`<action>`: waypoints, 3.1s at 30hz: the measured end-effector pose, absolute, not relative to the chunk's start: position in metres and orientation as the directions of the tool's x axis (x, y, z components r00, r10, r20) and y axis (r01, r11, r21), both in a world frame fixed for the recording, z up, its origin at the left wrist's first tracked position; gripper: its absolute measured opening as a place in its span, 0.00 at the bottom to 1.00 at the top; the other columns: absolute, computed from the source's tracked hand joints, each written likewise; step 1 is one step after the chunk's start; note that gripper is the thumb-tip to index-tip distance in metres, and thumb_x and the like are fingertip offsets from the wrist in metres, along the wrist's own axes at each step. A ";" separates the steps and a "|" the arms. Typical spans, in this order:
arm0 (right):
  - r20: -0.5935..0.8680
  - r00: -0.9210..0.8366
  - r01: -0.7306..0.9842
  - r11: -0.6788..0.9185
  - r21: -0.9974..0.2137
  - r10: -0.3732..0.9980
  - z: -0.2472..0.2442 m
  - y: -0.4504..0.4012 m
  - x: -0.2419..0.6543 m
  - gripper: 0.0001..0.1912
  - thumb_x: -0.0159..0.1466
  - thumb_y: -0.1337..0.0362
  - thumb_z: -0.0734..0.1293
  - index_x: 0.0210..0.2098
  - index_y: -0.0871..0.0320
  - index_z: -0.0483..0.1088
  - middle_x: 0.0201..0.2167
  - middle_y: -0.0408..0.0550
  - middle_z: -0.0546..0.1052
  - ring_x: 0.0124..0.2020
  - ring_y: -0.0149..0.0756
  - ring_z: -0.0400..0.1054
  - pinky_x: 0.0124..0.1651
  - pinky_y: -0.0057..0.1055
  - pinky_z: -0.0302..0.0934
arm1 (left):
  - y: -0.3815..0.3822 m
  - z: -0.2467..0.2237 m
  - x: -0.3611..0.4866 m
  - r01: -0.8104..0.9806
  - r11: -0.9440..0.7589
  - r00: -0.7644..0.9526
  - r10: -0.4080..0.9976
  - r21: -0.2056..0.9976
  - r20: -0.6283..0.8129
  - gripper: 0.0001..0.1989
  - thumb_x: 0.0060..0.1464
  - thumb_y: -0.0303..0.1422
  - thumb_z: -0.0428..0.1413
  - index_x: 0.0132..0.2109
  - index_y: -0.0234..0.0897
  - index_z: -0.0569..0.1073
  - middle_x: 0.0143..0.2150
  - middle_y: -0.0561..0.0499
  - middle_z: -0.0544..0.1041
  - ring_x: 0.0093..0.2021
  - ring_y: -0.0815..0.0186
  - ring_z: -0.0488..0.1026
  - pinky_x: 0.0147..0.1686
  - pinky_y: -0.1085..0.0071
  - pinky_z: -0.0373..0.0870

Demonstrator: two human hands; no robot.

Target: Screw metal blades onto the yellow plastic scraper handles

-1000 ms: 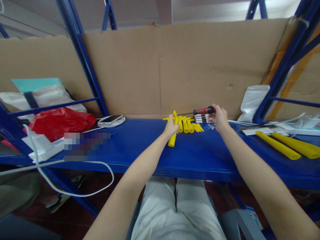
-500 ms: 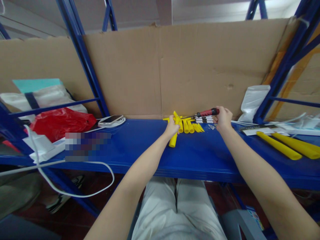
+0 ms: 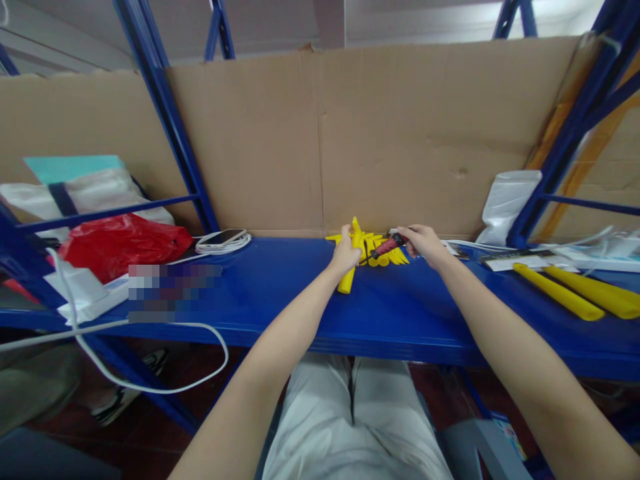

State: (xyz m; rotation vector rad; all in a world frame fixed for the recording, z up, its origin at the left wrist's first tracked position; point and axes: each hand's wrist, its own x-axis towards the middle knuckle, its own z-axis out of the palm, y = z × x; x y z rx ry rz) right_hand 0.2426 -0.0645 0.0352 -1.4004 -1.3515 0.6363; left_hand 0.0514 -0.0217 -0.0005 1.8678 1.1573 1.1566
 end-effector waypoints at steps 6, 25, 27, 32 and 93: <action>0.014 -0.155 0.640 0.111 -0.760 0.988 0.021 -0.064 0.243 0.11 0.61 0.58 0.72 0.32 0.59 0.69 0.24 0.44 0.74 0.24 0.28 0.66 0.23 0.21 0.60 | -0.032 0.006 0.053 0.384 -0.407 0.228 0.912 0.828 0.342 0.37 0.45 0.17 0.50 0.63 0.42 0.53 0.48 0.47 0.78 0.28 0.68 0.75 0.29 0.72 0.73; 0.657 -0.089 0.690 0.522 -0.501 0.748 0.016 -0.047 0.233 0.10 0.63 0.58 0.66 0.37 0.59 0.72 0.33 0.50 0.78 0.30 0.36 0.71 0.36 0.33 0.65 | -0.038 0.005 0.057 0.372 -0.631 0.485 0.757 0.681 0.437 0.34 0.48 0.18 0.51 0.63 0.39 0.60 0.57 0.40 0.75 0.53 0.57 0.76 0.51 0.57 0.74; 0.674 -0.074 0.671 0.537 -0.512 0.735 0.016 -0.047 0.233 0.08 0.62 0.59 0.65 0.34 0.57 0.70 0.31 0.49 0.77 0.30 0.36 0.70 0.35 0.32 0.64 | -0.040 0.005 0.057 0.381 -0.635 0.491 0.755 0.672 0.435 0.35 0.48 0.18 0.51 0.64 0.40 0.60 0.58 0.41 0.75 0.54 0.56 0.76 0.52 0.56 0.74; 0.672 -0.083 0.607 0.573 -0.551 0.735 0.013 -0.044 0.236 0.09 0.61 0.57 0.66 0.30 0.56 0.66 0.27 0.45 0.73 0.28 0.34 0.68 0.31 0.30 0.62 | -0.043 0.007 0.057 0.391 -0.628 0.510 0.757 0.673 0.410 0.35 0.47 0.18 0.51 0.64 0.38 0.61 0.58 0.40 0.74 0.55 0.55 0.75 0.53 0.56 0.73; 0.448 0.167 0.963 -0.047 -0.266 0.878 -0.002 -0.025 0.306 0.11 0.62 0.69 0.62 0.38 0.62 0.77 0.43 0.60 0.80 0.47 0.45 0.74 0.49 0.34 0.66 | -0.039 0.005 0.061 0.102 -0.176 0.582 0.809 0.979 0.085 0.35 0.46 0.20 0.55 0.60 0.45 0.57 0.42 0.53 0.77 0.17 0.77 0.68 0.19 0.78 0.70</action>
